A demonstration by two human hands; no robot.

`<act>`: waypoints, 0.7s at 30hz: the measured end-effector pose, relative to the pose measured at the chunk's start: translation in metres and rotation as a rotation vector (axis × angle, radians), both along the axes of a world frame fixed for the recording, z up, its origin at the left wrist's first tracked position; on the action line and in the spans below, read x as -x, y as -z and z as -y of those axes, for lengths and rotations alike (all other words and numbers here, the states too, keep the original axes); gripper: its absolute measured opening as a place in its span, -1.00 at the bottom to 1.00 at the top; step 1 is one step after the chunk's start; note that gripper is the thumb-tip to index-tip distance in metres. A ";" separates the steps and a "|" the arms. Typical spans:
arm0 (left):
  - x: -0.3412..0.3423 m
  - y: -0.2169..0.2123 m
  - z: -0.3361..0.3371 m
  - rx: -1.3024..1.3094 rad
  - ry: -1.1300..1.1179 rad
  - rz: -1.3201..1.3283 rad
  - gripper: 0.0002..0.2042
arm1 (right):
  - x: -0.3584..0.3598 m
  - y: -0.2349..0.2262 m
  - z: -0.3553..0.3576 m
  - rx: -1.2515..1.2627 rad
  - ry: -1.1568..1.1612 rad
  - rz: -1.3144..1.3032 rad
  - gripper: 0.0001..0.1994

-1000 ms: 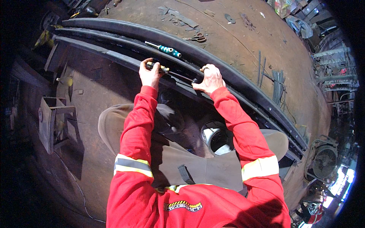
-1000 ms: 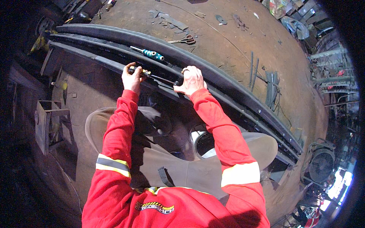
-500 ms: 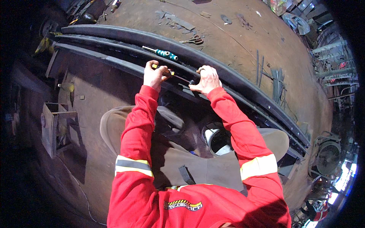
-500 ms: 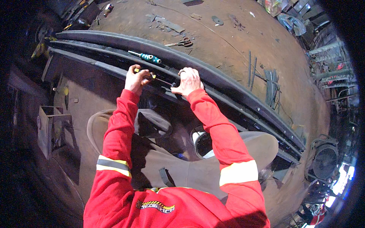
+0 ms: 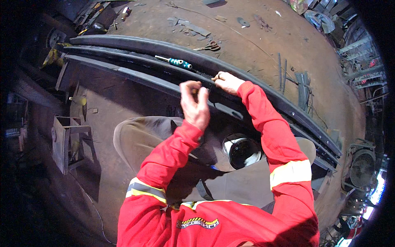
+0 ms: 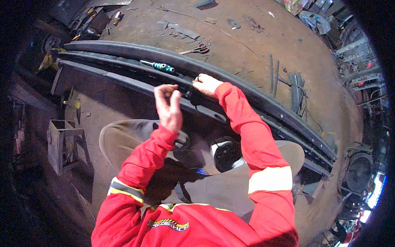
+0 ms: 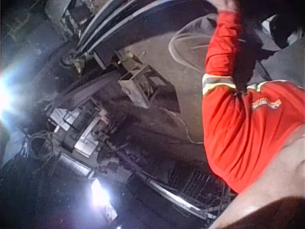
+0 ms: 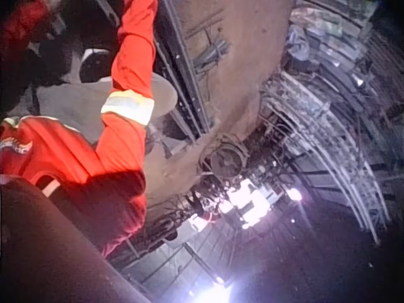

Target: The person uses a screwdriver to tighten screws on a long, curved metal frame structure. They then apply a black sealant or adhesive from a can onto the frame and press a rubber seal into place along the edge.

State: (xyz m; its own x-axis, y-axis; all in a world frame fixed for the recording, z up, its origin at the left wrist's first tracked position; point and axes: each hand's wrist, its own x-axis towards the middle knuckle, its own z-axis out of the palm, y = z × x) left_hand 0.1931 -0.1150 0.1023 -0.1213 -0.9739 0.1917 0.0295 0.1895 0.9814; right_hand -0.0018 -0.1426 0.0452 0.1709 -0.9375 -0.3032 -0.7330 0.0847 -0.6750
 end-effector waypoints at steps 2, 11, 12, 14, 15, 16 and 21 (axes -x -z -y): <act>0.010 -0.001 -0.020 0.209 0.057 0.075 -0.85 | 0.006 0.009 0.005 0.152 -0.293 -0.196 -0.68; 0.047 0.066 -0.072 0.665 0.520 0.483 -0.62 | -0.009 -0.017 0.014 -0.127 0.004 -0.091 -0.53; 0.049 0.074 -0.072 0.697 0.536 0.562 -0.62 | -0.010 -0.019 0.013 -0.117 0.014 -0.072 -0.54; 0.051 0.085 -0.072 0.689 0.584 0.657 -0.60 | -0.009 -0.018 0.011 -0.099 0.028 -0.036 -0.55; 0.053 0.088 -0.072 0.686 0.610 0.702 -0.59 | -0.007 -0.014 0.010 -0.090 0.033 -0.018 -0.55; 0.056 0.092 -0.070 0.689 0.635 0.759 -0.56 | -0.005 -0.010 0.009 -0.081 0.037 0.000 -0.55; 0.060 0.085 -0.069 0.666 0.675 0.838 -0.56 | -0.005 -0.008 0.007 -0.107 0.070 0.019 -0.54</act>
State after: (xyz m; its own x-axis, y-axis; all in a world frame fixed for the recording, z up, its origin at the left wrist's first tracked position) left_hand 0.1329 -0.0461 0.0170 -0.8763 -0.4156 0.2437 -0.2698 0.8423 0.4666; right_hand 0.0029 -0.1501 0.0528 0.1127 -0.9099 -0.3992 -0.7098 0.2074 -0.6731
